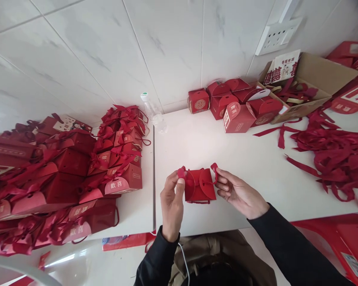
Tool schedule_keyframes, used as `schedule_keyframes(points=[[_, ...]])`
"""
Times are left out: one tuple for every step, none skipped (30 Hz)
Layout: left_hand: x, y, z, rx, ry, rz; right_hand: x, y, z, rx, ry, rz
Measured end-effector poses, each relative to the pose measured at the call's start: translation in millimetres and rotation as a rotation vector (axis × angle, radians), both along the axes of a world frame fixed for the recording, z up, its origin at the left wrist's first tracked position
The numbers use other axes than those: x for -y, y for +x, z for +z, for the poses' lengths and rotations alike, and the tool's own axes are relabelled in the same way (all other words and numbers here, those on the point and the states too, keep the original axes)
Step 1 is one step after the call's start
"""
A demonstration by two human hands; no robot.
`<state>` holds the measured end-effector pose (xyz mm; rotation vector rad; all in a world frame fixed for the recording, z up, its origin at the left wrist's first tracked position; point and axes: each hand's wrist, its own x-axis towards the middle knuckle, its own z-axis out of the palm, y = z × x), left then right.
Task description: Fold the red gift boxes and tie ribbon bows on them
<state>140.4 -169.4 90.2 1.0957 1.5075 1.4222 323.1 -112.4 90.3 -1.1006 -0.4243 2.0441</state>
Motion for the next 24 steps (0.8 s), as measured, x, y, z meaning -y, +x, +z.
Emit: schedule_keyframes(points=[[-1,1,2.7,0.016,0.027,0.019,0,1,2.4,-0.001,0.017,0.006],[-1,1,5.3,0.037,0.05,0.035,1,2,4.6,0.001,0.037,0.013],[-2,2,7.8,0.059,0.067,0.04,2,2,6.9,0.005,0.055,0.021],[-3,2,10.1,0.079,0.079,0.036,2,3,9.2,0.007,0.07,0.028],[-5,3,12.4,0.092,0.08,0.022,2,4,11.9,0.017,0.092,0.037],[-6,3,14.6,0.094,0.068,-0.003,2,3,15.1,0.044,0.131,0.049],[-8,4,16.8,0.082,0.042,-0.038,2,2,18.9,0.094,0.191,0.066],[-10,5,19.1,0.059,0.006,-0.076,1,1,23.2,0.169,0.275,0.09],[-12,6,21.5,0.021,-0.028,-0.117,0,-2,28.0,0.261,0.382,0.118],[-14,7,23.8,-0.033,-0.052,-0.159,-1,-5,32.8,0.364,0.506,0.145],[-16,8,26.1,-0.101,-0.06,-0.203,-2,-9,37.3,0.465,0.637,0.169],[-17,8,28.2,-0.175,-0.052,-0.242,-3,-13,41.1,0.547,0.766,0.185],[-18,9,29.8,-0.238,-0.035,-0.268,-5,-16,44.1,0.61,0.892,0.203],[-19,9,30.9,-0.279,-0.02,-0.278,-7,-18,46.1,0.652,1.002,0.232],[-20,9,31.4,-0.291,-0.016,-0.272,-9,-20,47.1,0.684,1.086,0.275],[-21,9,31.3,-0.271,-0.03,-0.255,-11,-19,47.5,0.719,1.142,0.326],[-22,8,30.9,-0.227,-0.055,-0.237,-13,-18,47.6,0.759,1.173,0.373],[-23,7,30.2,-0.169,-0.083,-0.229,-15,-15,47.7,0.805,1.178,0.412],[-23,6,29.7,-0.11,-0.109,-0.236,-16,-11,48.4,0.848,1.164,0.434],[-24,4,29.2,-0.058,-0.122,-0.252,-17,-7,49.9,0.876,1.139,0.437],[-24,2,29.0,-0.013,-0.124,-0.274,-17,-2,52.1,0.88,1.103,0.443],[-23,1,29.0,0.022,-0.119,-0.301,-17,2,55.0,0.861,1.053,0.47],[-23,-2,28.9,0.04,-0.112,-0.332,-16,6,58.2,0.834,0.999,0.515],[-23,-4,28.5,0.04,-0.108,-0.359,-16,9,61.1,0.816,0.956,0.557]])
